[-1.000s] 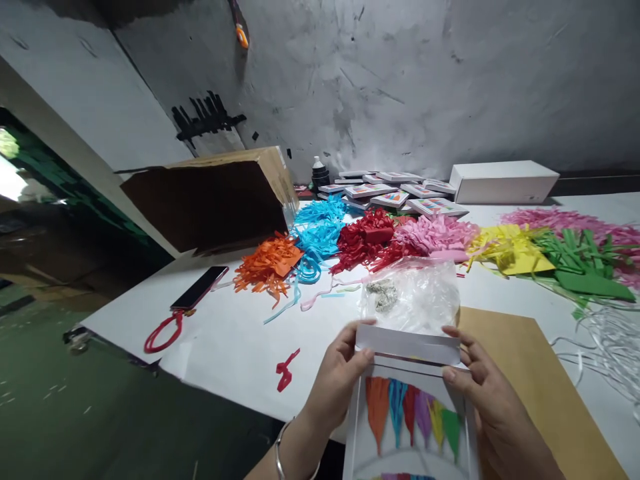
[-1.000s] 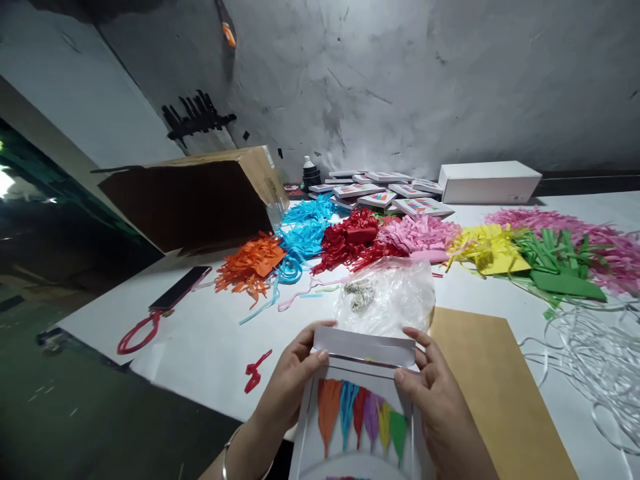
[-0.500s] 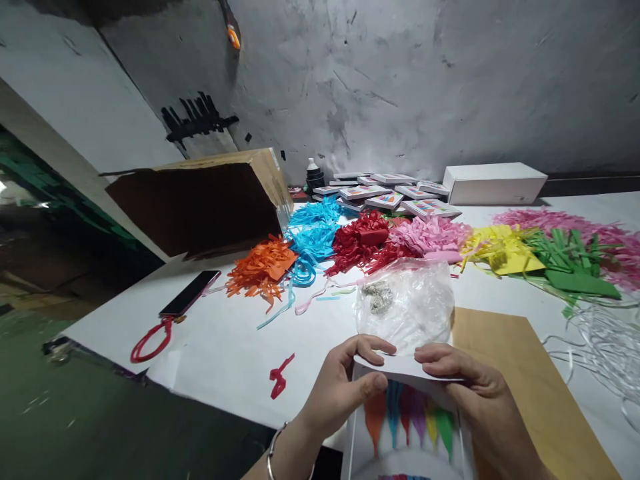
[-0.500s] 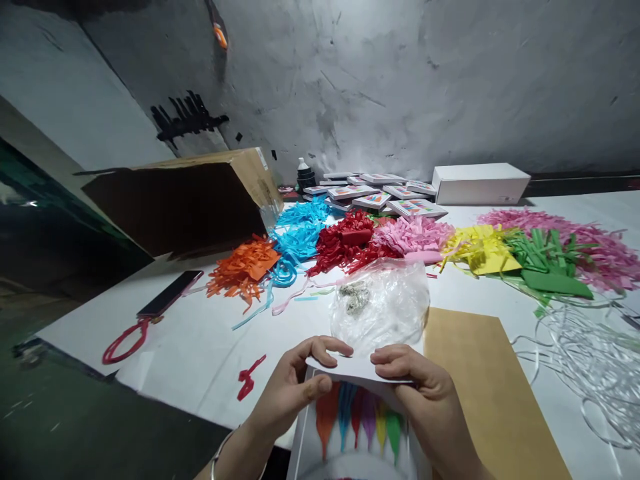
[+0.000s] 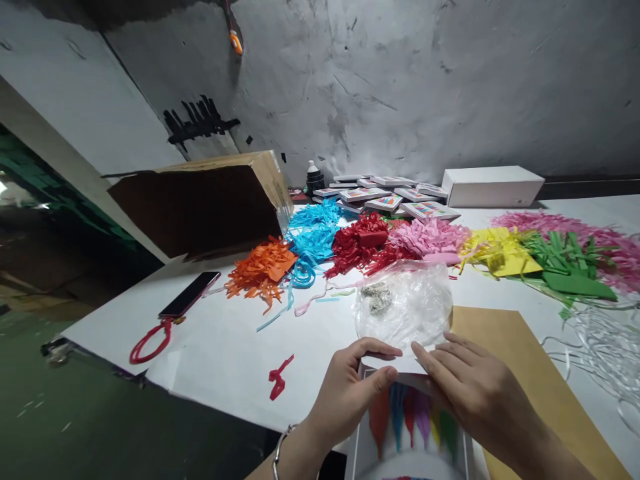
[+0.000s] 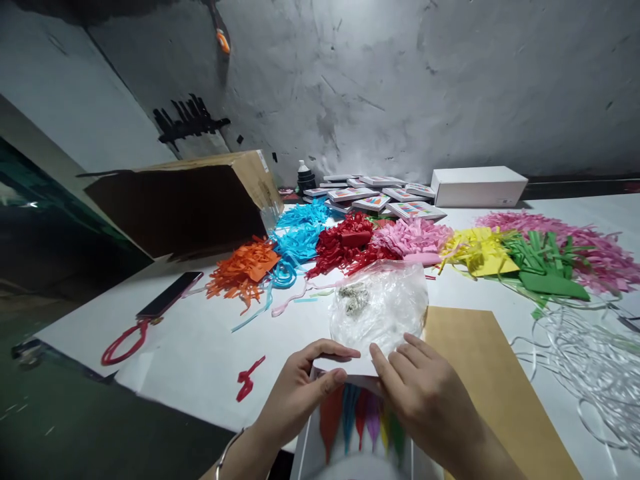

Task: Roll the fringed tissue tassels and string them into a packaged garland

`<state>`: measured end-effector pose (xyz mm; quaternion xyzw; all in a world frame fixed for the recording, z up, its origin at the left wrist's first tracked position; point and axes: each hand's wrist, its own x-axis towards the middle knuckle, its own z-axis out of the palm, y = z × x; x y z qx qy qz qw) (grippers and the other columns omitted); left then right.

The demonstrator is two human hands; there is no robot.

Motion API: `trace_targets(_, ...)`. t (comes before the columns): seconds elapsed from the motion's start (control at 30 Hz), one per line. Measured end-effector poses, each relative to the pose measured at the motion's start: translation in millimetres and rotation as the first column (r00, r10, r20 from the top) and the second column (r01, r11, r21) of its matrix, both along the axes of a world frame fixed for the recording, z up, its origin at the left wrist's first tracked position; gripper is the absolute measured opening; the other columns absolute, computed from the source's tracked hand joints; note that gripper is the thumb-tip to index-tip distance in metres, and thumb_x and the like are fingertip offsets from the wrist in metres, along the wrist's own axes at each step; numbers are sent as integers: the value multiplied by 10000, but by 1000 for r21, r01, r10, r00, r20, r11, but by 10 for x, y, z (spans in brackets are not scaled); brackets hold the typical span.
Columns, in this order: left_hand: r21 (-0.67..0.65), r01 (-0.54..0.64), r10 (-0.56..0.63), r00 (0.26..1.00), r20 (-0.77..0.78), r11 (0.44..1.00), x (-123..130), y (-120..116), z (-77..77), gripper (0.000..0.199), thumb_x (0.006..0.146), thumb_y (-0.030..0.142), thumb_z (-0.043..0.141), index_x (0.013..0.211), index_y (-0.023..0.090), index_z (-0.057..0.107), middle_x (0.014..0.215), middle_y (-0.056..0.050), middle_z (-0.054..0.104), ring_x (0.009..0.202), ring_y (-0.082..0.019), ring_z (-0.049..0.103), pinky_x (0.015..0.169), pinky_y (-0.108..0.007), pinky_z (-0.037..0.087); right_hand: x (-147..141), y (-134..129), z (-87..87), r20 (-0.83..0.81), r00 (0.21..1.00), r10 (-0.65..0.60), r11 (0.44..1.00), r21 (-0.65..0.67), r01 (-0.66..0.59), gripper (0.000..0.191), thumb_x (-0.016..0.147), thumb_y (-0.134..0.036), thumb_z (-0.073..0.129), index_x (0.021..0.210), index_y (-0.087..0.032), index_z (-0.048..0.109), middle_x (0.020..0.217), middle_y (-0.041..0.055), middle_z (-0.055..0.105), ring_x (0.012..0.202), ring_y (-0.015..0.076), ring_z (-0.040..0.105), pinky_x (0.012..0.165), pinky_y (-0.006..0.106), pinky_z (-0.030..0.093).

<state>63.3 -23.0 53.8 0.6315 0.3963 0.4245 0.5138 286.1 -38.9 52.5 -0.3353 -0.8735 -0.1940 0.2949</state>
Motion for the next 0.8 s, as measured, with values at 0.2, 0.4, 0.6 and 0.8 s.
trace_targets(0.2, 62, 33, -34, 999, 17, 998, -4, -4, 16, 354, 982, 471, 559, 1036, 184, 758, 1030, -100, 752, 977, -248, 688, 875, -323, 511, -103, 11, 26, 85, 996, -37, 997, 71, 31, 346, 924, -3, 386, 1177, 23, 620, 773, 116, 704, 596, 191, 656, 518, 326, 493)
trace_targets(0.4, 41, 38, -37, 999, -19, 998, 6, -28, -21, 331, 977, 456, 570, 1172, 206, 667, 1085, -80, 713, 867, -195, 674, 792, -280, 510, -260, 30, 36, 193, 977, -93, 993, 94, 76, 404, 884, 0, 369, 1228, 44, 576, 775, 123, 686, 567, 204, 644, 482, 335, 444)
trace_targets(0.6, -33, -37, 37, 999, 5, 999, -17, -50, -11, 306, 962, 474, 576, 1057, 198, 667, 866, -37, 694, 703, -164, 584, 658, -255, 449, -145, 66, -9, 199, 980, -19, 996, -79, 35, 511, 825, 17, 383, 1325, 1, 490, 768, 69, 669, 550, 183, 627, 471, 311, 444)
trace_targets(0.8, -98, -24, 25, 1000, 11, 995, -45, -44, -65, 350, 951, 528, 566, 1014, 197, 661, 813, -31, 666, 714, -174, 575, 655, -260, 426, 165, 82, -89, 124, 991, 59, 985, -166, -38, 490, 864, 9, 361, 1329, -54, 503, 754, 55, 696, 554, 177, 649, 470, 275, 467)
